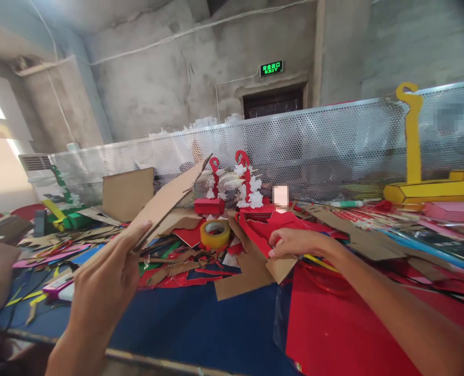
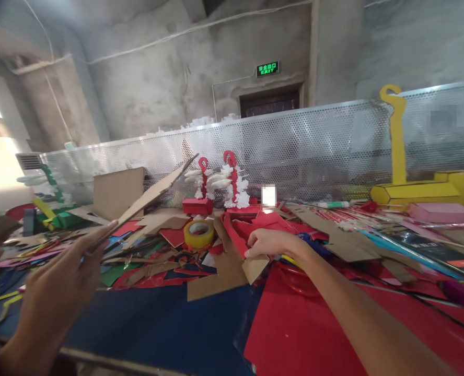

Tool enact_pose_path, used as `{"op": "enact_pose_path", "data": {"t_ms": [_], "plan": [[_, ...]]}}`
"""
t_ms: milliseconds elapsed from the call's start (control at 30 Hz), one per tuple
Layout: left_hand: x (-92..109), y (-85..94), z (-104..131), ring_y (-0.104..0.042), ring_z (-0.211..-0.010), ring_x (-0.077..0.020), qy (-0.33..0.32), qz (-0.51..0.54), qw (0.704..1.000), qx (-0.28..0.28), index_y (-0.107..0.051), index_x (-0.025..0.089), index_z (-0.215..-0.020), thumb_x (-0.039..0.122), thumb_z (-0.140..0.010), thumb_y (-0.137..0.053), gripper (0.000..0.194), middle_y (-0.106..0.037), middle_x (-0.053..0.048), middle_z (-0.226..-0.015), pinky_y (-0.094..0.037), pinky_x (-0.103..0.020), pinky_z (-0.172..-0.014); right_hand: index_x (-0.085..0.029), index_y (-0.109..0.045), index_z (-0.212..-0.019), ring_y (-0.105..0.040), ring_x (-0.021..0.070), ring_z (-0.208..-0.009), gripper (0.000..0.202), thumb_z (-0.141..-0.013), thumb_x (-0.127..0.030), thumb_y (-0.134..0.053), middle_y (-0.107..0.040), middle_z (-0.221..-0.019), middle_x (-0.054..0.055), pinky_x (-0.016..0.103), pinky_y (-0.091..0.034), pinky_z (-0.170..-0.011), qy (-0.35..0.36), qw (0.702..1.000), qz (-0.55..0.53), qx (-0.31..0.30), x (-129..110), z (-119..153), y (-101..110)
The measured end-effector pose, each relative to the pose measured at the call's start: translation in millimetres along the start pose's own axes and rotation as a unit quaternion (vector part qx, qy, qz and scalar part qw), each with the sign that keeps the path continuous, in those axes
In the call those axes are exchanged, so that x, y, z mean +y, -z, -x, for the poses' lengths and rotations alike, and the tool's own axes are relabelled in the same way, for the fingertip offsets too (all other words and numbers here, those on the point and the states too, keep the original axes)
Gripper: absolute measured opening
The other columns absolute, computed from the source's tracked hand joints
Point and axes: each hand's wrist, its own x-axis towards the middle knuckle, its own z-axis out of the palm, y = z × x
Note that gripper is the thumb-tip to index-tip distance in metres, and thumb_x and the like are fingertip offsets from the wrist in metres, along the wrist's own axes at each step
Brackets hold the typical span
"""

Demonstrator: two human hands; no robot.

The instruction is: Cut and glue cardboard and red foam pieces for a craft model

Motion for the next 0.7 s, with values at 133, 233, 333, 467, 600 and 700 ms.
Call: {"op": "enact_pose_path", "data": {"t_ms": [133, 233, 333, 467, 600, 700], "plan": [[2.7, -5.3, 34.6, -0.069, -0.123, -0.0239, -0.117, 0.089, 0.988, -0.042, -0.037, 0.042, -0.158, 0.015, -0.097, -0.045, 0.067, -0.065, 0.005, -0.144, -0.052, -0.04, -0.112, -0.018, -0.072, -0.1, -0.064, 0.0193, -0.073, 0.033, -0.074, -0.038, -0.076, -0.075, -0.092, 0.008, 0.025, -0.039, -0.053, -0.018, 1.0, 0.017, 0.008, -3.6, 1.0, -0.1], [7.3, -14.1, 55.8, -0.07, -0.123, -0.0213, -0.152, 0.111, 0.979, -0.082, -0.036, 0.041, -0.16, 0.011, -0.096, -0.043, 0.07, -0.067, 0.004, -0.143, -0.053, -0.034, -0.111, -0.018, -0.069, -0.11, -0.067, 0.0213, -0.077, 0.042, -0.074, -0.04, -0.076, -0.076, -0.095, 0.009, 0.025, -0.041, -0.054, -0.026, 0.999, 0.018, 0.005, -1.7, -1.0, -1.1], [12.6, -23.3, 64.5, -0.07, -0.122, -0.0175, -0.211, 0.116, 0.961, -0.137, -0.046, 0.04, -0.155, 0.006, -0.095, -0.039, 0.069, -0.068, 0.004, -0.141, -0.053, -0.027, -0.109, -0.017, -0.065, -0.117, -0.067, 0.0209, -0.076, 0.05, -0.075, -0.042, -0.075, -0.076, -0.097, 0.009, 0.026, -0.041, -0.053, -0.031, 0.999, 0.009, -0.004, 2.4, -3.9, -2.4], [16.3, -20.1, 56.0, -0.069, -0.124, -0.0188, -0.239, 0.133, 0.934, -0.229, -0.051, 0.041, -0.152, 0.011, -0.098, -0.043, 0.062, -0.067, 0.004, -0.142, -0.053, -0.029, -0.109, -0.018, -0.065, -0.118, -0.069, 0.022, -0.078, 0.05, -0.075, -0.041, -0.076, -0.077, -0.097, 0.009, 0.026, -0.043, -0.055, -0.031, 1.0, -0.001, -0.002, 9.2, -8.1, -3.6], [2.7, -5.5, 24.3, -0.068, -0.126, -0.0261, -0.239, 0.173, 0.902, -0.315, -0.054, 0.044, -0.148, 0.039, -0.095, -0.063, 0.054, -0.065, 0.002, -0.143, -0.056, -0.035, -0.104, -0.018, -0.065, -0.119, -0.071, 0.0243, -0.083, 0.054, -0.073, -0.043, -0.078, -0.077, -0.099, 0.01, 0.027, -0.045, -0.057, -0.027, 1.0, -0.005, -0.002, 15.5, -12.3, -4.7], [-15.1, -7.5, -8.0, -0.072, -0.117, -0.0263, -0.188, 0.16, 0.908, -0.337, -0.066, 0.036, -0.137, 0.042, -0.098, -0.058, 0.039, -0.073, 0.0, -0.133, -0.057, -0.038, -0.1, -0.018, -0.065, -0.118, -0.071, 0.0245, -0.082, 0.054, -0.072, -0.042, -0.08, -0.077, -0.098, 0.01, 0.027, -0.045, -0.057, -0.027, 1.0, -0.011, -0.001, 16.5, -13.6, -5.1]]}}
